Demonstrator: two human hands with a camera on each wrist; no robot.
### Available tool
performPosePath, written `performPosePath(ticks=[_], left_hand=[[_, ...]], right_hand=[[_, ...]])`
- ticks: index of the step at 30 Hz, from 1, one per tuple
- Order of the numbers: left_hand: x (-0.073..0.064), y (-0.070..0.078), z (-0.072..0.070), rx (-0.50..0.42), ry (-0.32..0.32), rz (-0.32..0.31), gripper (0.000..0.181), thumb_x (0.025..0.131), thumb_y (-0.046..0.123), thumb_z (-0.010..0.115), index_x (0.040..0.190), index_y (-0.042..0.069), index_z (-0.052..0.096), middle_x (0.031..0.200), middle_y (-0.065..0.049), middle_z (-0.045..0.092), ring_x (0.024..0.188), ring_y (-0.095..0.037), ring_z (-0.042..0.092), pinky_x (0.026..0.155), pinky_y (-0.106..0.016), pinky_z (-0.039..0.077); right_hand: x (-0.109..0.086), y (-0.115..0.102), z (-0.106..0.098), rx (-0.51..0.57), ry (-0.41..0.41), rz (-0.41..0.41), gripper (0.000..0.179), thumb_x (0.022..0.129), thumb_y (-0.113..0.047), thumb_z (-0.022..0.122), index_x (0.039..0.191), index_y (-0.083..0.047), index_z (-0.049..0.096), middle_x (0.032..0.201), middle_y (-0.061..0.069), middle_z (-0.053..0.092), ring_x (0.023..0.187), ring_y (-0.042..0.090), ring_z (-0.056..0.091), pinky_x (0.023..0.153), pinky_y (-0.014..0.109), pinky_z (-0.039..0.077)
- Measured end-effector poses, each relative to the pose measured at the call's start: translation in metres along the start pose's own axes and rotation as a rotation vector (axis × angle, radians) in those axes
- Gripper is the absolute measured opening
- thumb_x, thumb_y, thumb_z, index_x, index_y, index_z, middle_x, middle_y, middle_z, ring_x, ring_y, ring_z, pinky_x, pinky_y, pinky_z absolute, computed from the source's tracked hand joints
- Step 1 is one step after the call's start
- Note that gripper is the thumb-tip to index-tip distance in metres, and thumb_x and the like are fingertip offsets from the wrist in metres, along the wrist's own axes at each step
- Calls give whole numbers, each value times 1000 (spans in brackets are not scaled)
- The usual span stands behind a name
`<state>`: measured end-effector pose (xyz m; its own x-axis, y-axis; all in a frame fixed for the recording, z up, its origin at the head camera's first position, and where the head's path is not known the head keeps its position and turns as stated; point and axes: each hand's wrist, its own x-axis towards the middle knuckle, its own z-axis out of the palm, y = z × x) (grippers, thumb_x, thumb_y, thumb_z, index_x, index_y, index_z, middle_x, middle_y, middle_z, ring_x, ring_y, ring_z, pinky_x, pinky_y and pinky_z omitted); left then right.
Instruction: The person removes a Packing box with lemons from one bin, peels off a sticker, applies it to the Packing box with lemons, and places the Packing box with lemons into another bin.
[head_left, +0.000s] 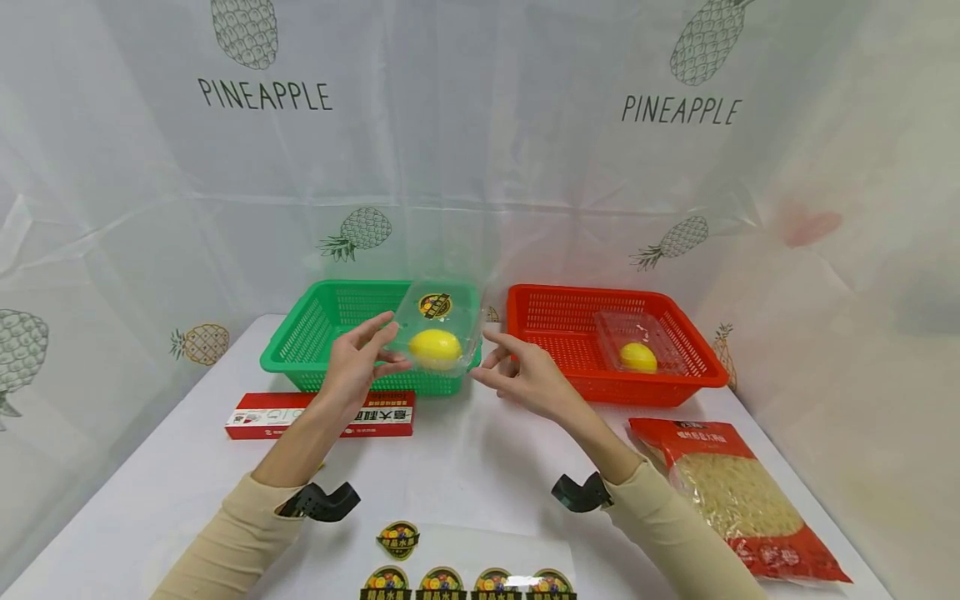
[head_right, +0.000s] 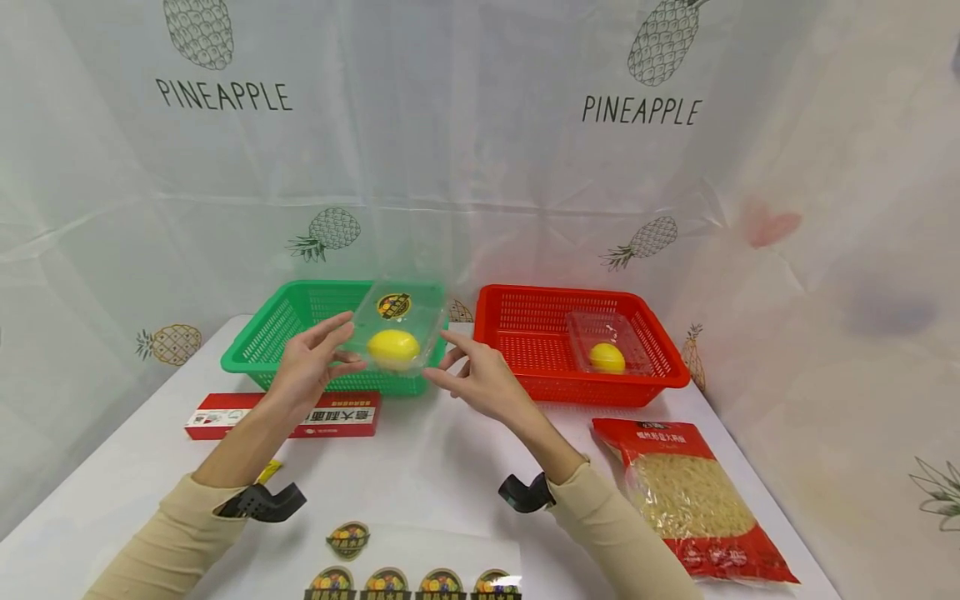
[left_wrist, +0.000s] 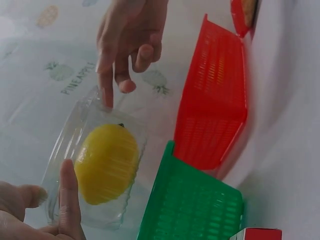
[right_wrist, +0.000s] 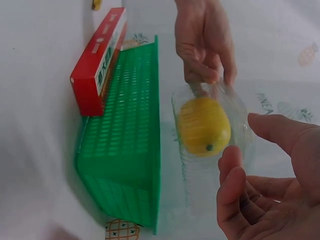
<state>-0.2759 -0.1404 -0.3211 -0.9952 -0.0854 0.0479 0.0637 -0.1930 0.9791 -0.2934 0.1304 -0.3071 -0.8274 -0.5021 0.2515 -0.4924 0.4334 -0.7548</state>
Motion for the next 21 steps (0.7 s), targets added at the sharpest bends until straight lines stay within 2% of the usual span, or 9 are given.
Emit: performPosePath(ticks=[3,6,10,13,21], left_hand=[[0,-2,0,-3,3,2,63,95,36,63,150,17,40,127,-1,47,71,-10,67,79,-28,59],[2,-3,1,-6,10,4,63,95,35,63,151,20,39,122,-2,47,72,-10,69,80,-29,59],[4,-4,4,-3,19,14,64,95,33,64,152,22,38,105,-5,44,73,-12,71,80,-31,59],[6,-5,5,3,20,24,66,94,33,65,152,21,37,101,-5,42,74,-12,72,81,-31,59],[17,-6,3,11,21,1,71,95,33,63,156,23,27,112,-2,42,75,-11,72,84,-31,58]], right_hand=[[4,1,4,-24,17,-14,68,87,-30,75,146,-11,46,96,4,68,68,25,66,59,27,54],[10,3,7,-61,42,-33,69,87,-32,75,146,-11,45,96,2,68,66,24,67,59,26,51],[19,5,11,-90,76,-33,75,87,-35,75,148,-8,42,98,1,69,62,14,66,60,25,52],[26,7,14,-82,94,-23,79,87,-37,75,150,-6,39,99,2,69,61,11,65,60,26,54],[45,13,17,-88,107,-23,84,85,-40,75,152,-10,35,99,4,69,65,16,69,57,26,55]])
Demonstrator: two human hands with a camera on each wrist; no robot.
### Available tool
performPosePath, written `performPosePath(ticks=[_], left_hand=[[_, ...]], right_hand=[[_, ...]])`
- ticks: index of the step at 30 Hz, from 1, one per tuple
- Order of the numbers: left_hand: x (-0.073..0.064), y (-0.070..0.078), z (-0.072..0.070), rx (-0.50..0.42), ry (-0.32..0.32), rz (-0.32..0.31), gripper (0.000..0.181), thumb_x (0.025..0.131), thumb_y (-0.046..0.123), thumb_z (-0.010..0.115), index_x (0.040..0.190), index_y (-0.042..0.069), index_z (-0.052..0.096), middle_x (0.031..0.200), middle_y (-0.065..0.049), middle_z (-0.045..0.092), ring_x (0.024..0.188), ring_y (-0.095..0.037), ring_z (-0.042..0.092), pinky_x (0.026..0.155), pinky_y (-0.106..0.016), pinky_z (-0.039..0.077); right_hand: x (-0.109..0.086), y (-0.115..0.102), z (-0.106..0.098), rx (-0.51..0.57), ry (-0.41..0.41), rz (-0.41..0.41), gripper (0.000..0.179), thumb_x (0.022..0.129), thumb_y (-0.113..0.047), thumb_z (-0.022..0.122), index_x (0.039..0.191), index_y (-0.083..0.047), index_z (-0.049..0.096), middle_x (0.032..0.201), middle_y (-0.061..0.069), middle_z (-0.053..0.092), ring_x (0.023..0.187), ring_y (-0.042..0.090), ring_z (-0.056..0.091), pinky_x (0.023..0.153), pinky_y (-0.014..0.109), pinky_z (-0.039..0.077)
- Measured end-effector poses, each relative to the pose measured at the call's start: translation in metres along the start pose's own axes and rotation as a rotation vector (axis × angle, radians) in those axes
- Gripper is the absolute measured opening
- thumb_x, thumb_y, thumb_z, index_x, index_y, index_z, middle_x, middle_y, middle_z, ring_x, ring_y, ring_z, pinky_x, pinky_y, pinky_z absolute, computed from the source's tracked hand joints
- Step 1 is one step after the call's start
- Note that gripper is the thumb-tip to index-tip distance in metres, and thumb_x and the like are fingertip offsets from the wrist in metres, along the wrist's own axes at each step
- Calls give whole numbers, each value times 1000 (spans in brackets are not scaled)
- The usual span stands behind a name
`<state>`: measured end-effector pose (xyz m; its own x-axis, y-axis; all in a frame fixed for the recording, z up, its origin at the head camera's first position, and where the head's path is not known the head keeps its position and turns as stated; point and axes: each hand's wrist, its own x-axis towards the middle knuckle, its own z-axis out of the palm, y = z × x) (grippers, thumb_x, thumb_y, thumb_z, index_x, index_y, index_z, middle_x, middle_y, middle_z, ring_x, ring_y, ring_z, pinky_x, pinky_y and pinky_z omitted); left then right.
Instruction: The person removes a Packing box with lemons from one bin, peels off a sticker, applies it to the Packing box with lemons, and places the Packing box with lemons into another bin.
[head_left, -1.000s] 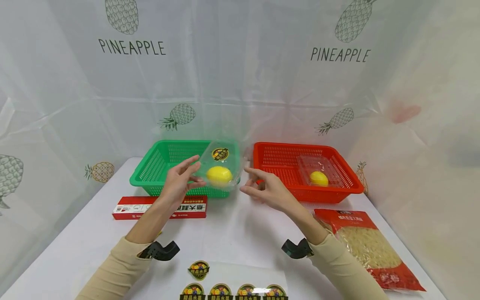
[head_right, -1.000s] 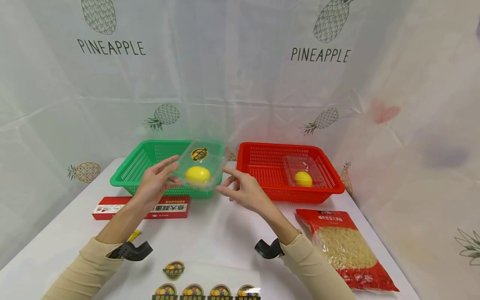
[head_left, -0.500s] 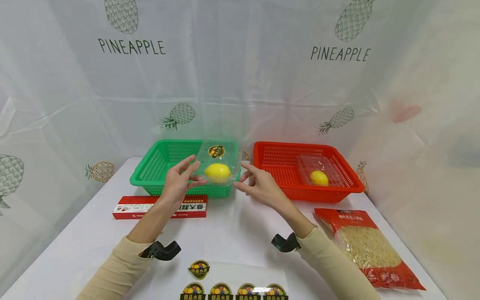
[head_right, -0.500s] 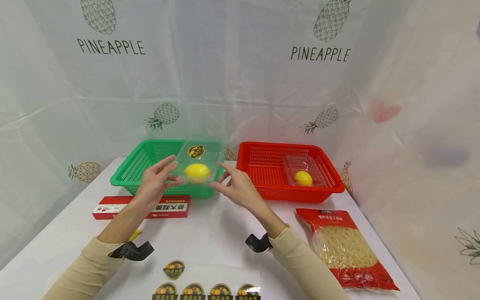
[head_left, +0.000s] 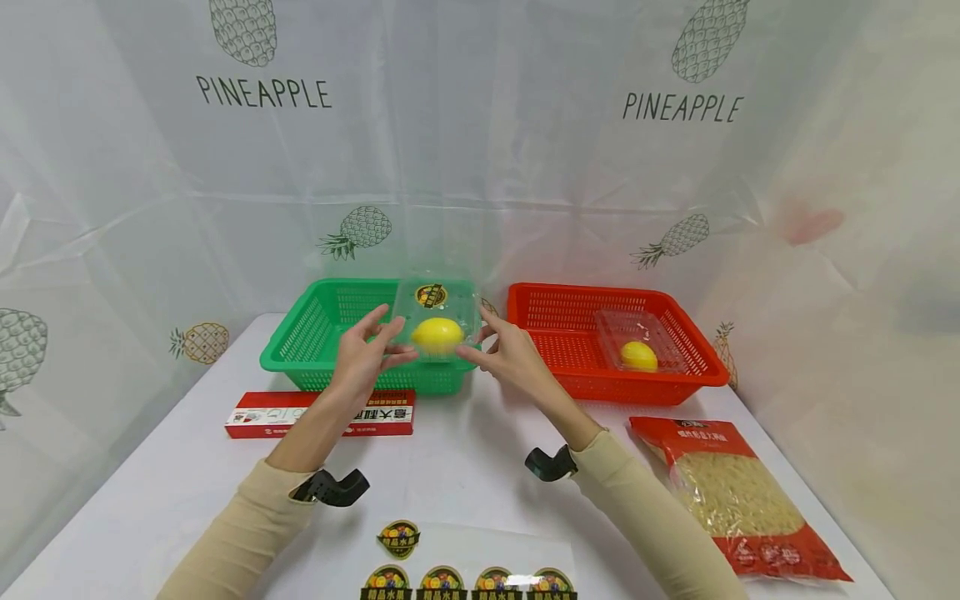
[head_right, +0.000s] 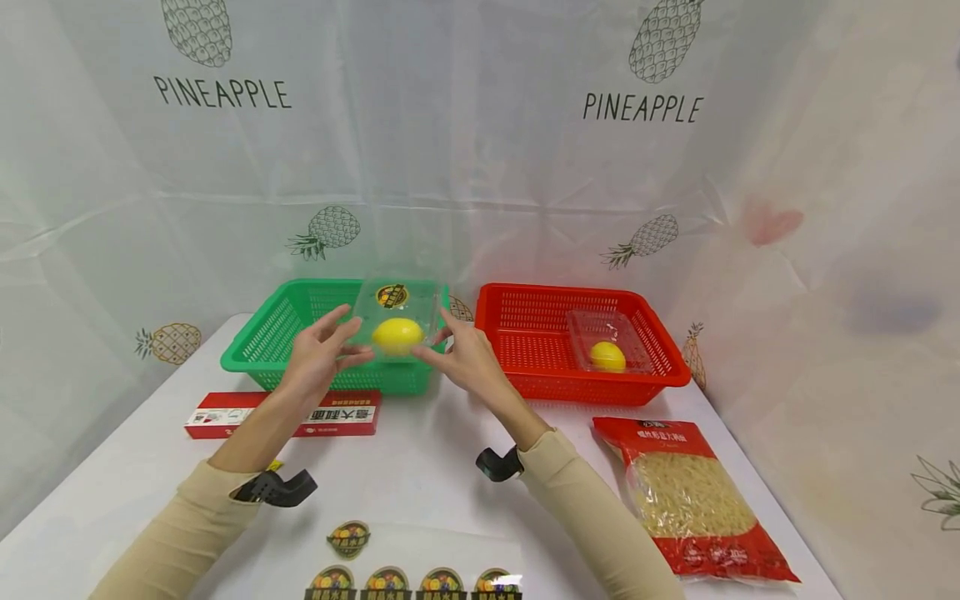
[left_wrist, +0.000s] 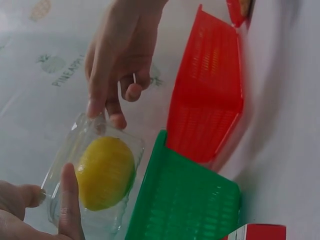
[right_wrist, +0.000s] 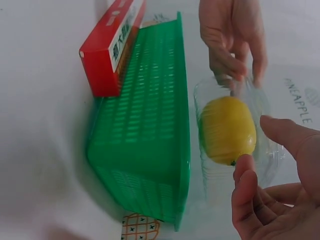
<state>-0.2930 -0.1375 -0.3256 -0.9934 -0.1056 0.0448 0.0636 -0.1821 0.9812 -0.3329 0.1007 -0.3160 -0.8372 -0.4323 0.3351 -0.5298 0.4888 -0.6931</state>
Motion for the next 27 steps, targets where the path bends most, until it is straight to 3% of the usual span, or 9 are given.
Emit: performPosePath(ticks=[9,16,22,27], left_hand=[[20,3,-10,140,-62,-79,73,97,36,60,157,17,23,143,-16,37,82,-14,74,84,-31,59],[34,0,-20,271,-103,-103,73,97,35,60,157,15,23,147,-18,37,96,-26,72,81,-32,60],[44,3,-27,516,-117,-92,70,98,41,58,155,14,29,140,-20,45,117,-34,59,78,-33,59],[50,6,-29,653,-148,-88,68,100,39,55,155,9,28,146,-21,48,120,-38,58,94,-40,54]], right_hand=[[21,10,4,1,-2,36,82,82,-41,79,147,-6,43,97,5,69,56,16,64,56,27,55],[32,18,9,-33,-36,87,80,81,-41,79,145,-6,47,99,7,69,57,13,61,59,25,52],[39,24,12,-12,-64,144,81,80,-40,80,145,-7,47,101,7,67,65,17,61,60,23,49],[42,27,15,-3,-78,185,79,79,-41,81,144,-8,49,101,7,65,75,17,58,59,22,47]])
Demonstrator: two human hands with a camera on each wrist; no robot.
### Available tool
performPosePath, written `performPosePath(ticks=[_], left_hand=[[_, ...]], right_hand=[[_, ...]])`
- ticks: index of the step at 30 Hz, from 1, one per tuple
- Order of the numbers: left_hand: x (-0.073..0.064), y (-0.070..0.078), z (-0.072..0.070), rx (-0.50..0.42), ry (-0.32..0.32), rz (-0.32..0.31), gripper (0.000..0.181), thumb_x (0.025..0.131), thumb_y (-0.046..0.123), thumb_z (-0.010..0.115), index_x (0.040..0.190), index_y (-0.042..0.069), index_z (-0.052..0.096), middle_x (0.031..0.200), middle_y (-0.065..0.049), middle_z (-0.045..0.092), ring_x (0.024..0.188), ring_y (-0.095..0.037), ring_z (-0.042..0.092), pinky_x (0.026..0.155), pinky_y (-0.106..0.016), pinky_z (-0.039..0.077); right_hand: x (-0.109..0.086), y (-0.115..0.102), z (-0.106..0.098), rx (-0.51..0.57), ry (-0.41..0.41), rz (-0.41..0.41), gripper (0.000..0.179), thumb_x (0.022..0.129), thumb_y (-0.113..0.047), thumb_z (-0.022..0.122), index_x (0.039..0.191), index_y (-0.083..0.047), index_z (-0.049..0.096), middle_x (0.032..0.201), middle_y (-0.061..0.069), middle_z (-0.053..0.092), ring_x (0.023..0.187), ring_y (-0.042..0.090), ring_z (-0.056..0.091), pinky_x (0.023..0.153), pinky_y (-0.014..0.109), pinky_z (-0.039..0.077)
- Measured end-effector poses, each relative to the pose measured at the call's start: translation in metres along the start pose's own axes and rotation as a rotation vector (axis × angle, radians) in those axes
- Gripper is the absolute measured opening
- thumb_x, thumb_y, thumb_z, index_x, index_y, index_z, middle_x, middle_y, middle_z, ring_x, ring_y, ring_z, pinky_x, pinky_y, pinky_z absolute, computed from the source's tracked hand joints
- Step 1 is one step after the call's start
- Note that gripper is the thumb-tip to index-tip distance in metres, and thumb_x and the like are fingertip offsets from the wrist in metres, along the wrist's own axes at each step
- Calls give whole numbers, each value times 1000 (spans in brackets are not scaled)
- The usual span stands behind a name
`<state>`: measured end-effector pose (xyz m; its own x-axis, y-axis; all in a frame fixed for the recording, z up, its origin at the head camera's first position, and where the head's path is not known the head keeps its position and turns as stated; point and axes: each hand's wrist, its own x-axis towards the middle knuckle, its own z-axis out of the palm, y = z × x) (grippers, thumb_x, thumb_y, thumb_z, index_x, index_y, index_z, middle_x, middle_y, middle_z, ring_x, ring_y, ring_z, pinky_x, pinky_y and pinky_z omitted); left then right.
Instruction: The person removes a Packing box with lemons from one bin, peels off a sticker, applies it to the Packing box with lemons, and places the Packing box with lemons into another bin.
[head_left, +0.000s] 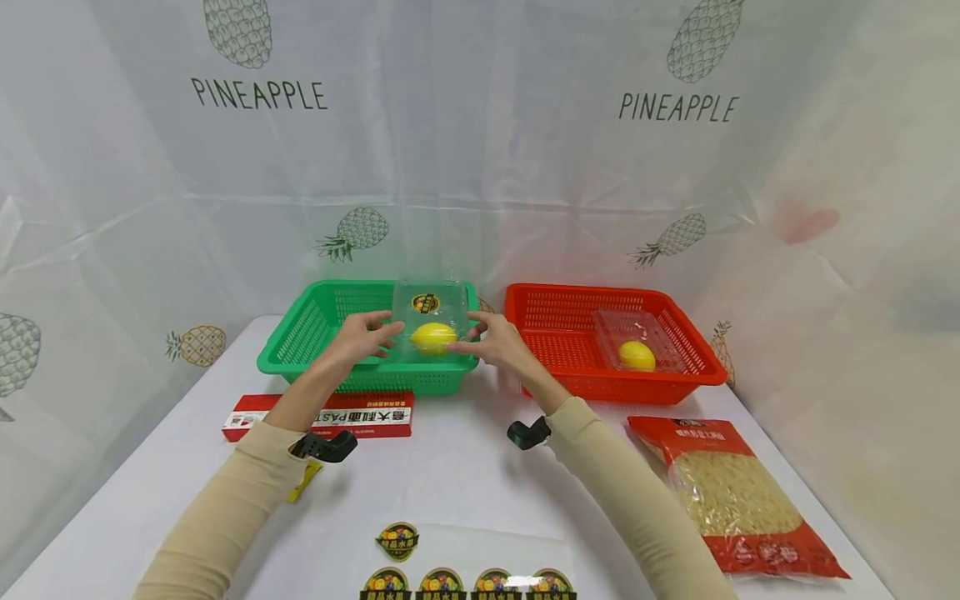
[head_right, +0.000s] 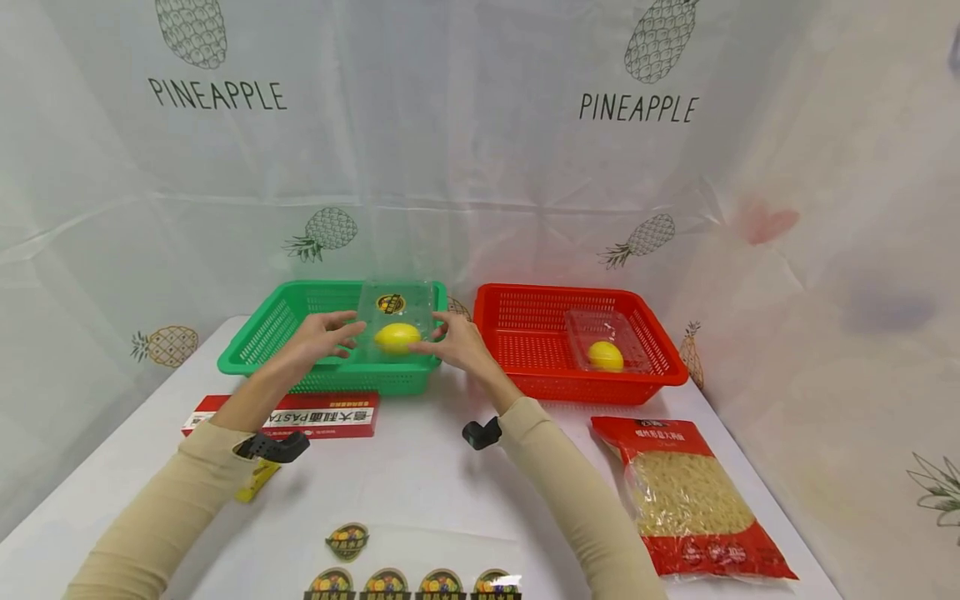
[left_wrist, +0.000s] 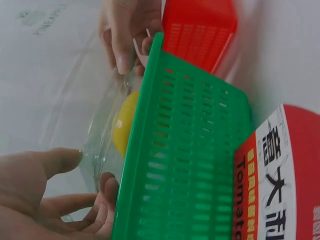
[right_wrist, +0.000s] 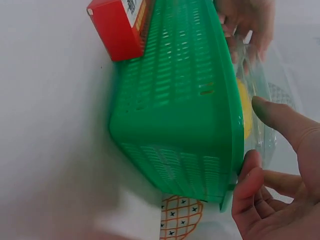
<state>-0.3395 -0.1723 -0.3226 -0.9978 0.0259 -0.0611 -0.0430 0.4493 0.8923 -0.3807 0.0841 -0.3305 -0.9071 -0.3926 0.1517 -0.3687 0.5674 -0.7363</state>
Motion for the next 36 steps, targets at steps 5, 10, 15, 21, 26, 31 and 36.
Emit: performPosePath(ticks=[5,10,15,21,26,31,36], left_hand=[[5,1,-4,12,-26,-25,66,101,34,54,155,7,26,145,-23,49,117,-37,60,100,-43,51],[10,1,-7,48,-60,-57,66,102,32,53,155,5,25,138,-23,53,109,-32,64,101,-43,50],[14,0,-8,98,-129,-78,64,104,28,49,154,-1,21,132,-27,53,109,-37,65,104,-45,48],[19,-3,-8,157,-205,-87,63,105,25,47,153,-5,19,135,-30,54,112,-36,65,101,-43,51],[24,-3,-7,242,-255,-81,61,106,22,43,153,-6,17,145,-30,45,109,-31,67,83,-30,55],[26,-4,-4,278,-262,-84,59,106,20,42,153,-5,18,154,-27,34,110,-29,66,70,-23,49],[25,-3,-2,289,-260,-90,58,106,19,41,153,-6,19,154,-28,33,113,-31,64,72,-23,50]], right_hand=[[4,0,2,-25,-4,14,78,78,-41,82,142,-8,51,108,9,65,90,20,58,67,25,50],[8,-1,5,-68,-20,36,78,78,-40,83,140,-5,52,115,10,65,101,22,58,80,30,55],[11,-1,9,-114,-23,39,80,76,-39,84,140,-3,52,110,8,64,98,20,56,83,31,52],[13,-2,11,-180,-31,29,80,76,-38,84,139,-1,53,109,11,64,95,20,55,84,33,51],[13,-6,12,-232,-22,32,76,76,-36,84,137,-1,55,104,11,65,93,20,57,80,31,52],[13,-9,13,-290,-6,20,66,75,-35,85,127,-1,63,91,8,63,83,20,56,67,26,46],[13,-9,15,-321,4,18,63,75,-36,85,123,0,65,91,8,62,83,20,56,66,27,44]])
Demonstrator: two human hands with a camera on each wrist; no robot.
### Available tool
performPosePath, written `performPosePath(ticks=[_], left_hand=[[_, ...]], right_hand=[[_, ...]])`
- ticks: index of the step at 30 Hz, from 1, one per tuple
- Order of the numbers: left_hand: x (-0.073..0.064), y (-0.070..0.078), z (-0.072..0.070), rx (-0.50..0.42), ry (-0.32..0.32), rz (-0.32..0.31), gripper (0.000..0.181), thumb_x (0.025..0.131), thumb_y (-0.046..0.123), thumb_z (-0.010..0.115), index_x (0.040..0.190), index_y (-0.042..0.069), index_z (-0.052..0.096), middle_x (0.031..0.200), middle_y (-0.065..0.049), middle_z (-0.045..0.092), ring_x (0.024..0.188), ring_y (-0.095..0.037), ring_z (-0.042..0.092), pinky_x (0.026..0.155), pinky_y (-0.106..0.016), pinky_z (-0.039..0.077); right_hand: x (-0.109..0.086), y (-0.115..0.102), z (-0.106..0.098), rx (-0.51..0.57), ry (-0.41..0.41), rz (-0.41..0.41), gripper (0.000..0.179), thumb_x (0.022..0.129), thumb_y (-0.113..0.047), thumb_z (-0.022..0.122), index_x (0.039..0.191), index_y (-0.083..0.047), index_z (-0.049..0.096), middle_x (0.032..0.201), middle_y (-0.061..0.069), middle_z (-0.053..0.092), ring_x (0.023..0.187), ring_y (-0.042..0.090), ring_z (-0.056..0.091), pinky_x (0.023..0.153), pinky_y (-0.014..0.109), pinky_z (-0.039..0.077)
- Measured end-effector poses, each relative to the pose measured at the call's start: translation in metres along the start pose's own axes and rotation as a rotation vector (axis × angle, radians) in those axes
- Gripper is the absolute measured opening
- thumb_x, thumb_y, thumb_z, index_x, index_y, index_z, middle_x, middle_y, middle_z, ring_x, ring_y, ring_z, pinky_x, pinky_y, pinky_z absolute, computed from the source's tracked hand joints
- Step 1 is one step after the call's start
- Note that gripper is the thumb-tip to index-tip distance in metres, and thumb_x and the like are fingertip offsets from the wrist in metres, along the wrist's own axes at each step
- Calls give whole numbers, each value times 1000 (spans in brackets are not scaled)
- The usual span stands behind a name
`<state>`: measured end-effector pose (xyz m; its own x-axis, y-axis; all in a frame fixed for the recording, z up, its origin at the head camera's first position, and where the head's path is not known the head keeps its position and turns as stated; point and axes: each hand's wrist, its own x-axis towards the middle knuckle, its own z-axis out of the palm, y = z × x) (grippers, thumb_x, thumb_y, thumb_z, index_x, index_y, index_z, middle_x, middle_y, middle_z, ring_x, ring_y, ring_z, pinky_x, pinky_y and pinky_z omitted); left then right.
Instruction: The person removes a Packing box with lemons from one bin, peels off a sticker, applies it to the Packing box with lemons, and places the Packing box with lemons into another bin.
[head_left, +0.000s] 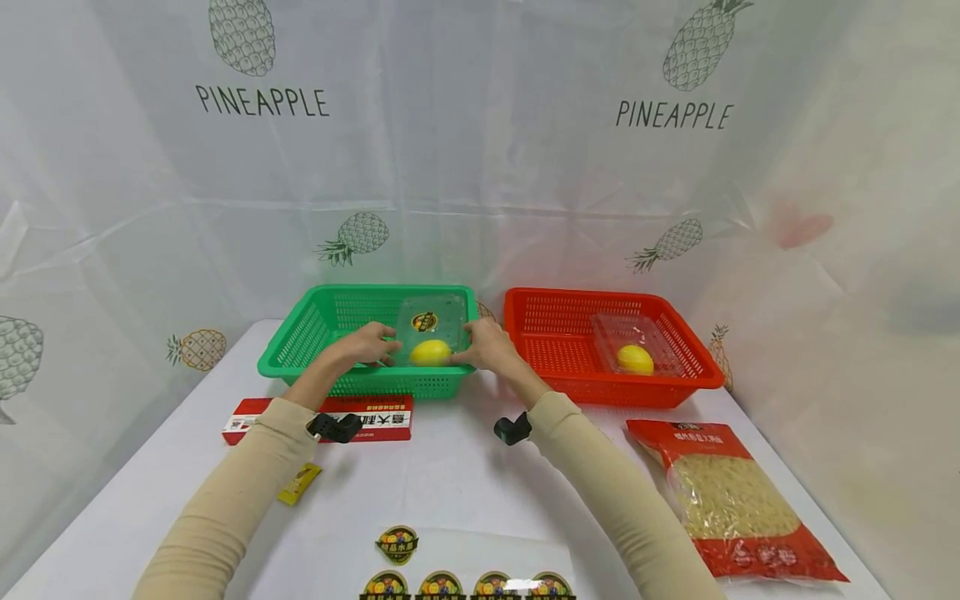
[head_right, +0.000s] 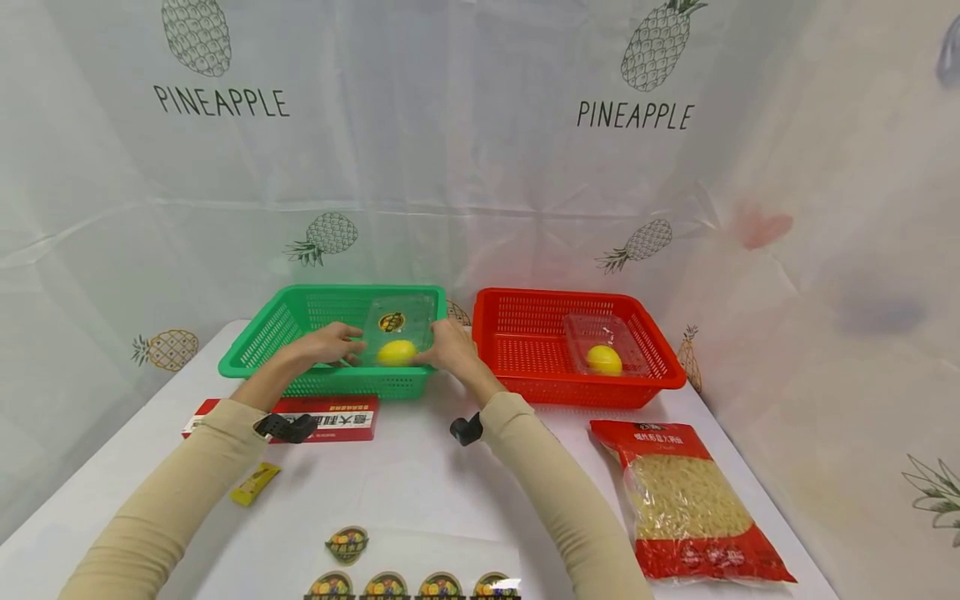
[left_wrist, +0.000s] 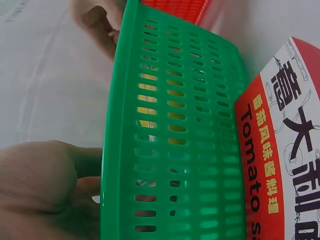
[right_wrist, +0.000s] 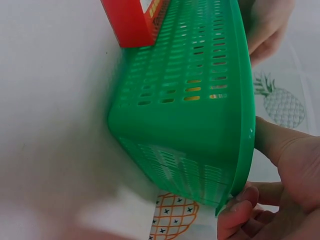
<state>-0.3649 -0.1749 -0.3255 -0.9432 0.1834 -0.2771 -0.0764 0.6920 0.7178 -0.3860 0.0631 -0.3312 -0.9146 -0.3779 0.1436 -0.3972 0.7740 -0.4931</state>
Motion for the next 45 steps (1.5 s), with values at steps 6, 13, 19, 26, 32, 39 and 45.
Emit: performPosePath(ticks=[6,13,19,26,32,39,45], left_hand=[[1,-3,0,45,-9,9,57,106,17,42,152,-8,19,151,-30,36,118,-35,62,66,-24,46],[1,-5,-1,96,-5,25,56,106,18,42,151,-8,24,144,-29,47,96,-23,67,58,-24,39],[0,1,2,194,56,50,56,105,25,45,146,-11,35,130,-30,56,66,-10,51,63,-29,45],[-4,18,11,270,128,170,59,103,31,49,146,-8,38,149,-30,39,131,-45,46,107,-55,42],[-5,37,26,247,143,308,49,102,27,53,141,-3,48,142,-28,49,132,-44,46,105,-55,43],[9,66,50,221,150,417,41,101,28,56,134,3,58,136,-19,57,128,-36,52,104,-47,46],[23,92,77,206,176,470,32,99,26,58,125,7,65,127,-11,64,118,-28,58,99,-41,50]], right_hand=[[1,1,1,6,-4,6,71,76,-34,85,131,1,60,108,14,67,92,23,58,77,33,49],[-1,1,-1,21,-17,-12,65,80,-34,82,131,1,60,106,15,67,89,21,57,73,30,47],[-10,3,-10,37,-50,-34,62,85,-37,76,133,-1,59,98,12,69,82,19,57,65,25,46],[-25,9,-35,66,-74,-31,62,87,-40,73,135,-4,58,104,10,69,85,20,60,63,24,51],[-39,41,-62,88,-40,-26,54,90,-38,70,134,-8,60,104,9,67,92,23,57,65,26,51],[-64,95,-96,78,21,19,54,91,-41,69,133,-7,60,112,12,67,92,24,56,71,31,52],[-78,140,-120,37,46,59,56,93,-42,66,132,-2,60,115,18,68,80,22,57,62,25,44]])
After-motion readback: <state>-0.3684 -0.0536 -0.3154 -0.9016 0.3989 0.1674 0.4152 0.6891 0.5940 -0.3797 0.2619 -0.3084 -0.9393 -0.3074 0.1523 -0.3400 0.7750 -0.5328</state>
